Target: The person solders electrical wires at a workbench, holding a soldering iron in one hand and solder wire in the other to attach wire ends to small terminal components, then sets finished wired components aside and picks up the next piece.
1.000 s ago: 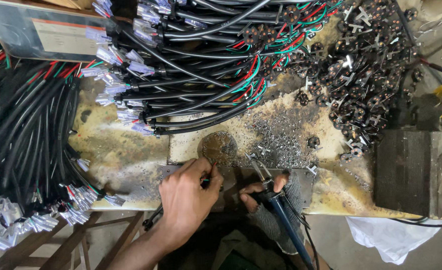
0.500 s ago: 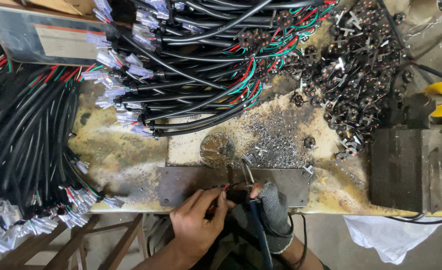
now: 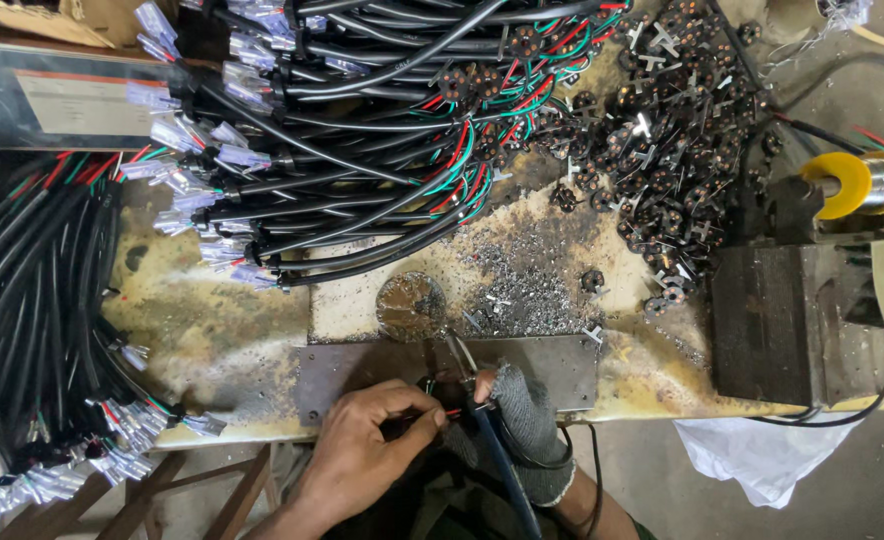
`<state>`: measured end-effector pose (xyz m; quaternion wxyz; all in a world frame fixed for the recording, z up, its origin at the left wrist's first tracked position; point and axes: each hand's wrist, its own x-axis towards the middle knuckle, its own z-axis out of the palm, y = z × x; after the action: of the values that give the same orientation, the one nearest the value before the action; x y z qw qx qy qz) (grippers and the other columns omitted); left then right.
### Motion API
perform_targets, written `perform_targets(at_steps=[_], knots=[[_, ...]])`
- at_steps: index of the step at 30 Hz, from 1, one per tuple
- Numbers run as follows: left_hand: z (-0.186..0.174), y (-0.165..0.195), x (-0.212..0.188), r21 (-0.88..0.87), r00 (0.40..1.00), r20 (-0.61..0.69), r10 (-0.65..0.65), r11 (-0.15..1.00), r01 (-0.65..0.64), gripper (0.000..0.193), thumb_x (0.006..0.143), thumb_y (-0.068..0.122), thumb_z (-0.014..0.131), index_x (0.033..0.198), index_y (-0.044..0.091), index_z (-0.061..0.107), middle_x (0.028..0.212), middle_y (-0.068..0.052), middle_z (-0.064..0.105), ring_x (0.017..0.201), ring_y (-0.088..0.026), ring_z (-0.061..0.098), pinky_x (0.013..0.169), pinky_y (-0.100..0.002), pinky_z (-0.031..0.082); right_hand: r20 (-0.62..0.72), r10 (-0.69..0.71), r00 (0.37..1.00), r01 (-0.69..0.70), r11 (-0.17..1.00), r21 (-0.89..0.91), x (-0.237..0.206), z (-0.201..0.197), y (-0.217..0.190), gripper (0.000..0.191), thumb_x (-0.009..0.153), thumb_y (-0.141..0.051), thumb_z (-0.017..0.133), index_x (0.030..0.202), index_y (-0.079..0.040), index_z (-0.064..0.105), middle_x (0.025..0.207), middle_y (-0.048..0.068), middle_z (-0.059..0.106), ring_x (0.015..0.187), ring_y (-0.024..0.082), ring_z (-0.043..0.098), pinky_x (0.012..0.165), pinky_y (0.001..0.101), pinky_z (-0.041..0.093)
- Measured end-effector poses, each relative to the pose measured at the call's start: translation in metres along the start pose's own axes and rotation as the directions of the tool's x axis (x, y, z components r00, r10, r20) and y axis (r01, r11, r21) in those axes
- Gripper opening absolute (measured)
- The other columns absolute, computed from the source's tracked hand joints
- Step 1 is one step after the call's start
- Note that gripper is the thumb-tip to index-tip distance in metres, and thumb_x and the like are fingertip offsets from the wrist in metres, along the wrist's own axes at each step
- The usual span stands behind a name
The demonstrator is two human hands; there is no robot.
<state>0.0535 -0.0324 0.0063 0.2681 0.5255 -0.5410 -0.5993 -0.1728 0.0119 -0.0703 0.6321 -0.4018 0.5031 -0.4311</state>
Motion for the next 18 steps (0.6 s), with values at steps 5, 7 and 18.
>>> perform_targets(at_steps=[5, 7, 18], knots=[[-0.006, 0.002, 0.003, 0.238, 0.994, -0.065, 0.091, 0.969, -0.073, 0.008, 0.082, 0.014, 0.076, 0.084, 0.007, 0.076, 0.077, -0.008, 0.071, 0.069, -0.03, 0.071, 0.06, -0.04, 0.053, 0.205, -0.377, 0.903, 0.419, 0.675, -0.607, 0.0, 0.0, -0.007, 0.04, 0.099, -0.039, 0.069, 0.091, -0.004, 0.051, 0.08, 0.002, 0.059, 0.069, 0.014, 0.056, 0.061, 0.0299, 0.05], [-0.005, 0.002, 0.003, 0.314, 0.982, -0.097, 0.162, 0.941, -0.124, 0.007, 0.081, 0.014, 0.076, 0.084, 0.008, 0.075, 0.08, -0.008, 0.07, 0.071, -0.033, 0.07, 0.06, -0.043, 0.053, 0.066, 0.039, 0.997, -0.041, 0.999, 0.025, 0.004, -0.007, -0.001, 0.037, 0.109, -0.034, 0.059, 0.089, -0.003, 0.055, 0.078, 0.003, 0.055, 0.07, 0.013, 0.052, 0.064, 0.0299, 0.048], [0.003, 0.011, 0.002, 0.442, 0.979, -0.102, 0.178, 0.89, -0.116, 0.01, 0.084, 0.02, 0.072, 0.084, 0.009, 0.07, 0.083, -0.01, 0.064, 0.079, -0.036, 0.067, 0.067, -0.049, 0.053, 0.243, -0.283, 0.928, 0.37, 0.775, -0.512, 0.009, 0.009, -0.027, 0.029, 0.096, -0.022, 0.072, 0.098, -0.005, 0.048, 0.098, 0.009, 0.063, 0.084, 0.02, 0.06, 0.074, 0.0295, 0.051]])
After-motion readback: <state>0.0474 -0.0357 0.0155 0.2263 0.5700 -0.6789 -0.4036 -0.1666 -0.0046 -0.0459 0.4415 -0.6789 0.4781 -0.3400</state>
